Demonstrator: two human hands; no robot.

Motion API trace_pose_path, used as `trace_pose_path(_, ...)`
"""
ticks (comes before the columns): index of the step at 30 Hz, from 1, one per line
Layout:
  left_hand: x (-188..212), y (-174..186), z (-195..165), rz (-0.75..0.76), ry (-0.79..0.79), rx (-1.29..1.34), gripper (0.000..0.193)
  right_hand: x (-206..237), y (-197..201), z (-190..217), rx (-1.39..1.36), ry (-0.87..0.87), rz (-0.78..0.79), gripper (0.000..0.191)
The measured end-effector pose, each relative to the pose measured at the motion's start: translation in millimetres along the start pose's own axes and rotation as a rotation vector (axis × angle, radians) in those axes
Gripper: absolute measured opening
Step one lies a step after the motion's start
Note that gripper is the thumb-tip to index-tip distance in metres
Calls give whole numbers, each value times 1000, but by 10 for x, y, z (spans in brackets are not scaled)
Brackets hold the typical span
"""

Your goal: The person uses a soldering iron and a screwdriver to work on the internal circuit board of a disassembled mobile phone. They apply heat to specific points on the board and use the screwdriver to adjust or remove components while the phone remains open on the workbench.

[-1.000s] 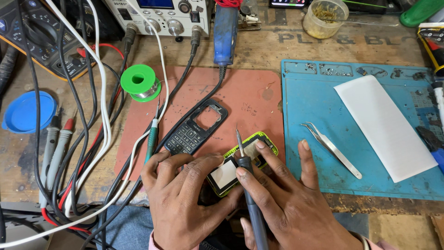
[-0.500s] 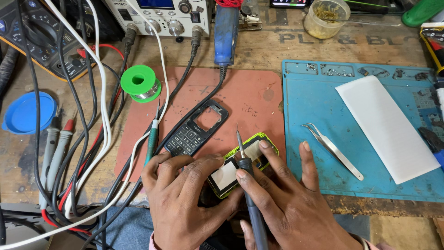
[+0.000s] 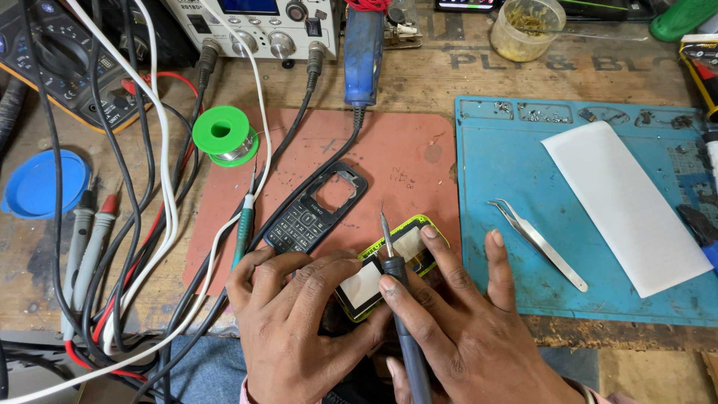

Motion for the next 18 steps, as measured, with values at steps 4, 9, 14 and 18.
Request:
trace_pose_path(4,-1,-2,-3,-4,-4,-2,51,11,-11,-3,-12,0,4,66)
trace_pose_path(9,-4,-3,-2,0,-6,-2,50,15,-30,-14,-1,0,14,66)
trace_pose_path(14,0,-3,-1,0,-1,-7,49,16,-30,-11,-6,1,19,66)
trace_pose_path(18,0,-1,2,-2,1,-9,49,8,-26,-9,-13,1,14,66)
Point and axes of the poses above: each hand's wrist, its own x-axis away from the middle knuckle, its own y-axis out of the back of the hand, z = x × y, the point moved 5 cm from there along -x, towards the middle knuckle, and after that the axes turned 1 degree about -x, right-handed, at the moved point
